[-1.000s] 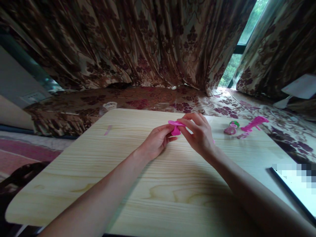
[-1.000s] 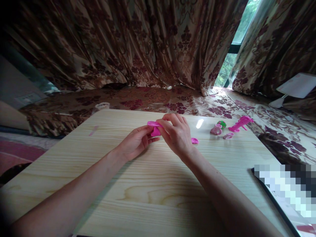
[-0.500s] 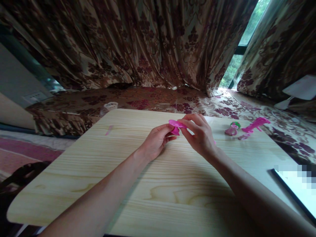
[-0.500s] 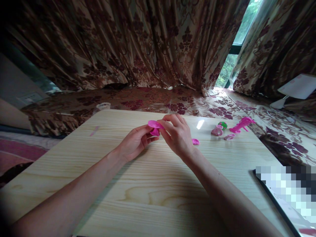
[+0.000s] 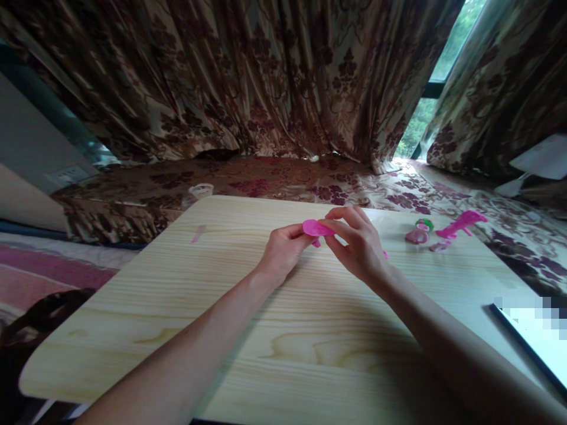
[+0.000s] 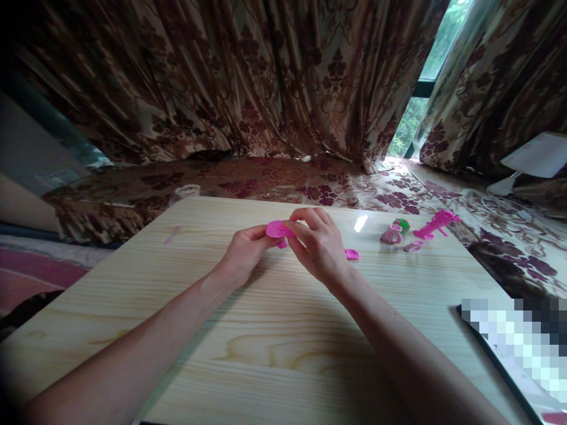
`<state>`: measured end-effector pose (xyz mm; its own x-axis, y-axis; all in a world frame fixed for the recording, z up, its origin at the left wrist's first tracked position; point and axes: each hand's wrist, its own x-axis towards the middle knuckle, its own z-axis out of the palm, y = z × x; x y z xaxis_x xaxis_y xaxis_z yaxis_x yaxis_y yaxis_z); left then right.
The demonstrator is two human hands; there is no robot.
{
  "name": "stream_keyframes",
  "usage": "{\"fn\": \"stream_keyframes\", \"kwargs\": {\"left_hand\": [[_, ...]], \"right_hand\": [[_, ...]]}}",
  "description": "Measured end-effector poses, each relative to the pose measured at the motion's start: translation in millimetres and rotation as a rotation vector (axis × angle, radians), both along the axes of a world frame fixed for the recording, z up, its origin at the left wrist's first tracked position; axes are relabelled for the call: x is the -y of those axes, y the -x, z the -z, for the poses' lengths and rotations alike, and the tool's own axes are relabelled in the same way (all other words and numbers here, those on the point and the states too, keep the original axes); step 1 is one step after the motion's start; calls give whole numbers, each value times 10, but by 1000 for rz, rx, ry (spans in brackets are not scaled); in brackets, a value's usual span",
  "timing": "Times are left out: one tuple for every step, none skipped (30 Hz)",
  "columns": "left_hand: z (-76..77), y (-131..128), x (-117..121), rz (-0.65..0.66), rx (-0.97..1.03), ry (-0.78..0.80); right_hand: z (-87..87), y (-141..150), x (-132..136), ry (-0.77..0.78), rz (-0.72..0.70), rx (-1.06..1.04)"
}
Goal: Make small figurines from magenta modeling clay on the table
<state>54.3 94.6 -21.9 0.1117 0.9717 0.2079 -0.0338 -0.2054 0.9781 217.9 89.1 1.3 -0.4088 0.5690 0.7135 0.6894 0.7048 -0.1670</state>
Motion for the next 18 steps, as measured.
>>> {"fn": "stream_keyframes", "kwargs": {"left_hand": [[-1,7,3,-7,-25,-23],[-1,13,5,-11,-42,-44],[2,18,5,-13,-52,-65],[7,22,4,-13,-59,-82],[13,24,1,-12,-63,-96],[20,26,-5,-13,-65,-102],[28,28,-12,-15,-67,-100],[36,29,-20,-18,-70,-93],[43,29,-27,-20,-76,-85],[50,29,-35,-20,-88,-79],[58,29,-41,-15,-106,-79],[66,27,-46,-8,-129,-84],[75,25,-50,-2,-158,-91],[84,22,-54,-1,-190,-101],[92,21,-58,-4,-224,-112],[98,21,-63,-14,-257,-128],[101,26,-69,-26,-289,-149],[100,36,-78,-32,-319,-169]], "right_hand": [[-2,4,3,-1,-1,1],[-3,7,5,-3,-1,-1],[-1,10,6,-5,-1,-2],[3,13,6,-8,1,-3],[10,15,5,-10,5,-3],[18,15,1,-14,10,-1],[27,14,-5,-18,16,3],[38,11,-13,-21,23,11],[50,6,-21,-24,30,20],[62,1,-29,-27,38,30],[76,-4,-36,-28,47,40],[90,-9,-42,-27,58,49],[104,-13,-45,-26,67,57],[119,-17,-46,-25,72,66],[133,-20,-46,-24,76,76],[147,-22,-44,-23,78,89],[160,-25,-42,-22,79,103],[173,-29,-40,-21,82,119]]}}
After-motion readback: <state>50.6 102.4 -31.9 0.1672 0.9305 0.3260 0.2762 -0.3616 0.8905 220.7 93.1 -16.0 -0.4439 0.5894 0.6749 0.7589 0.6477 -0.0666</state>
